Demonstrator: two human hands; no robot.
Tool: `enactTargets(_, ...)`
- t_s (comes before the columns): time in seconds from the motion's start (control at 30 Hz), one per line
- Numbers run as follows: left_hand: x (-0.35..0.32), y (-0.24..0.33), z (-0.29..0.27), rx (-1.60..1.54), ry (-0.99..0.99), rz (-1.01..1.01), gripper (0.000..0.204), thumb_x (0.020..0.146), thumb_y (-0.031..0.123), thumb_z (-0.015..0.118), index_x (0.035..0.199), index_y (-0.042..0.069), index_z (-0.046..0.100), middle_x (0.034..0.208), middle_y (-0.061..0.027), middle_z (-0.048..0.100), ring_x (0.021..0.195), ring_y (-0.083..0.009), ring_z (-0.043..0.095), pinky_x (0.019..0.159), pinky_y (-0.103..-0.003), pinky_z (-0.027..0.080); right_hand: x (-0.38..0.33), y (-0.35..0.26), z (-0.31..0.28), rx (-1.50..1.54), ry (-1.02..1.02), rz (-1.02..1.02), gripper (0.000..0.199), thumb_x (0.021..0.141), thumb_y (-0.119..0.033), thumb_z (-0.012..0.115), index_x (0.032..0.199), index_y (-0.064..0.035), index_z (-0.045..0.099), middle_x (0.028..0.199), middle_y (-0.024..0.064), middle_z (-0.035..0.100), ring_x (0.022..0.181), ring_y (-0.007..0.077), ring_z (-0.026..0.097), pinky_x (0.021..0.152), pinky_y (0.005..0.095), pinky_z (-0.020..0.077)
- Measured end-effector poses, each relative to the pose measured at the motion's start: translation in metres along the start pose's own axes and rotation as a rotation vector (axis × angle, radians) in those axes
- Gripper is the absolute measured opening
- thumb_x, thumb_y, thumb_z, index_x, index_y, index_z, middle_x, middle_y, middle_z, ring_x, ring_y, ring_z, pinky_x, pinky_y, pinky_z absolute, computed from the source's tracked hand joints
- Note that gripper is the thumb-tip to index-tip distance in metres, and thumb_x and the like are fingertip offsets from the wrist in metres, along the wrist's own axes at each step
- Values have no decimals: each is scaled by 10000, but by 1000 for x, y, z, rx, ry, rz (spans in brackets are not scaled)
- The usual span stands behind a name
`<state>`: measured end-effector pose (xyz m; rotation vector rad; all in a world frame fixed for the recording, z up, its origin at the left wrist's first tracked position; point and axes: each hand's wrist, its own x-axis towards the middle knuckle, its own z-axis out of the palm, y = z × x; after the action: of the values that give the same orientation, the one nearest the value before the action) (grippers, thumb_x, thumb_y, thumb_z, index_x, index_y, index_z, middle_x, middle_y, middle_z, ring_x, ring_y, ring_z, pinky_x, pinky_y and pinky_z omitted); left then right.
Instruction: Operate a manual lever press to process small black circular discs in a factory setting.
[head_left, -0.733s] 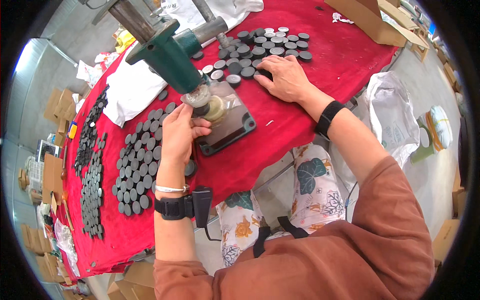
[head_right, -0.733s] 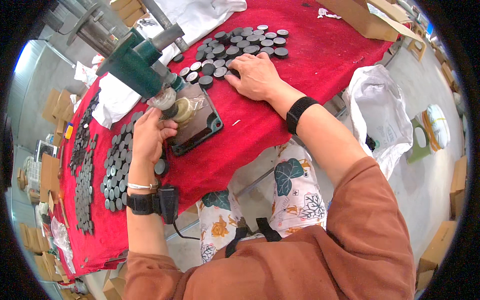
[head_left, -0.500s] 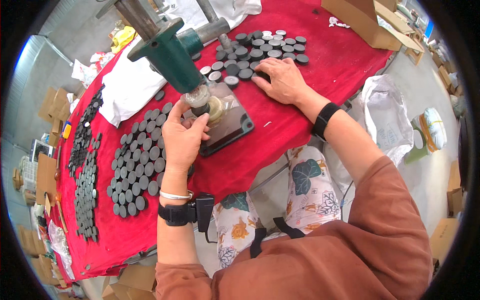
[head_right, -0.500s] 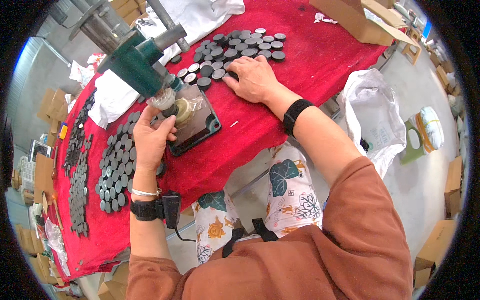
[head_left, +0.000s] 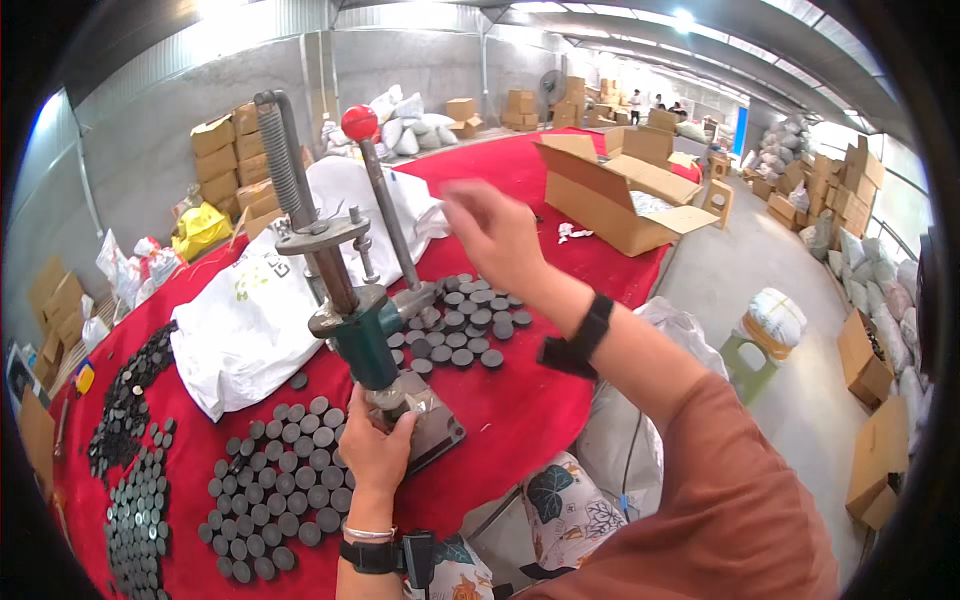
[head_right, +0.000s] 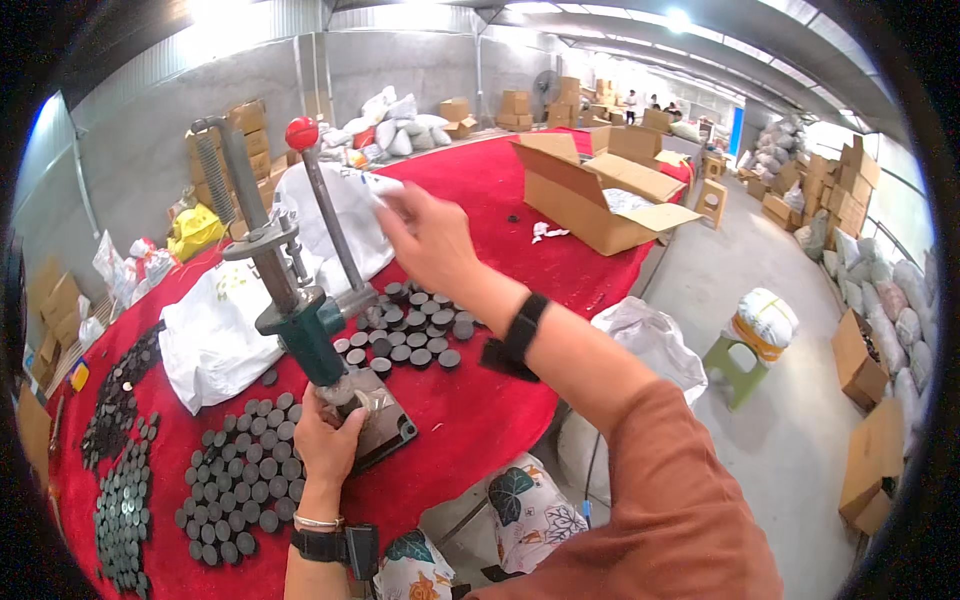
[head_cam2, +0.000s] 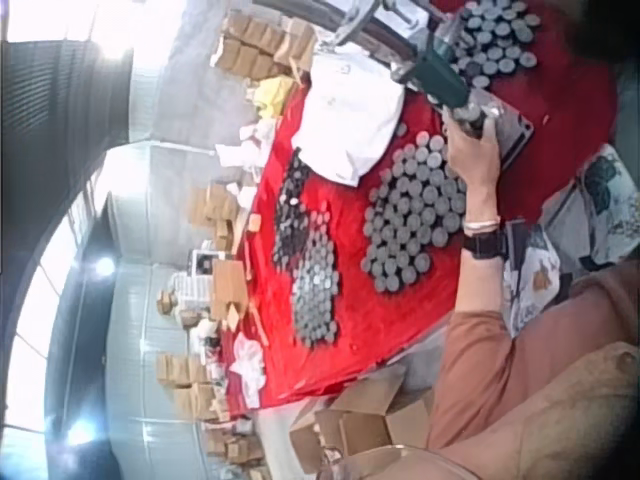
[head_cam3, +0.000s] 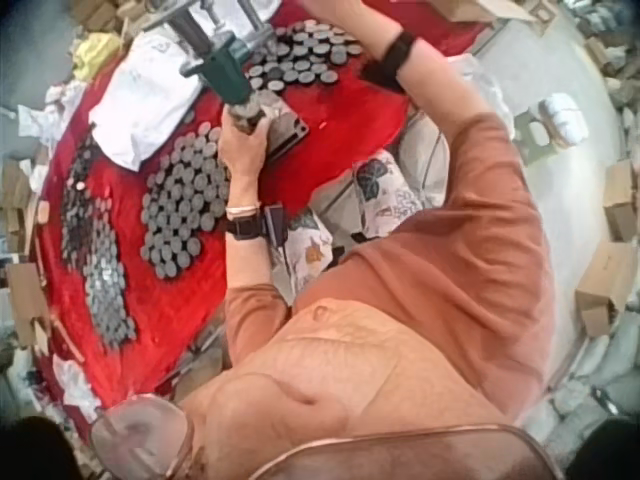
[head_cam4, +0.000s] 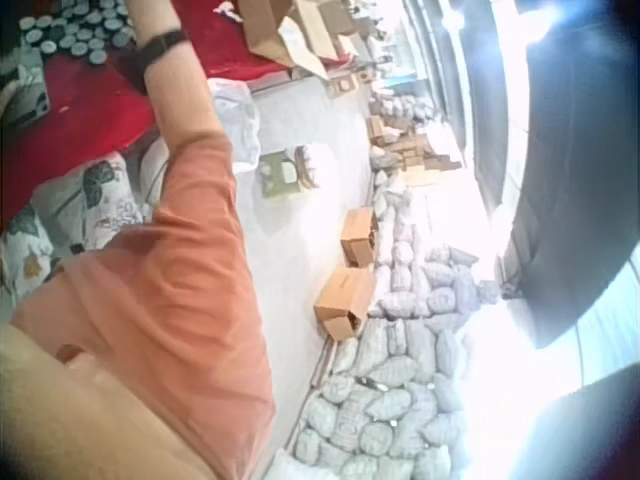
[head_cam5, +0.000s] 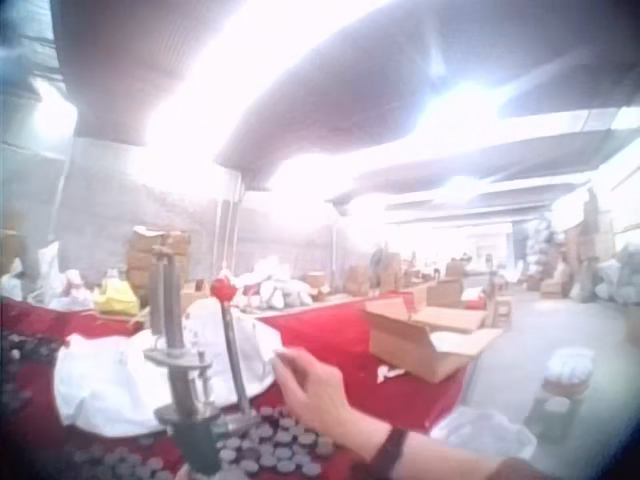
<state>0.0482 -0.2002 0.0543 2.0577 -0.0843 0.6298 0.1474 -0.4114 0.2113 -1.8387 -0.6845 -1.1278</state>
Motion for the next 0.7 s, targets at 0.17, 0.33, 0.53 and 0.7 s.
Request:
enactTargets(0.17,2,-7,9,-264,10,-20,721,689,99,785,1302,-60,442,1131,-174,633,985,-235,640,855,-323,497,97,-44,33,-54,-24,-108,490,855,-370,631,1145,21,584,888,174,684,859,305,670,754,378,511)
enactTargets(0.33,1,-2,9,-344,-20,19,634,730,0,720,1307,-18,458,1117,-112,629,949,-182,629,813,-292,494,137,-58,58,-517,-258,-130,337,842,-337,561,897,-38,705,933,158,689,915,330,659,829,410,512)
enactTargets(0.53,2,-4,11,-438,-57,-2,595,767,-31,677,1314,-35,443,1147,-122,611,973,-190,609,821,-290,492,147,-48,74,-695,-344,-122,246,776,-252,598,897,-77,720,934,125,698,892,289,676,765,369,534)
enactTargets(0.7,3,-11,11,-340,-68,52,590,781,-30,666,1323,-42,432,1193,-129,583,1072,-210,564,943,-319,424,149,-46,84,-826,-408,-212,278,718,-238,641,935,-85,724,976,100,692,934,256,670,751,348,536)
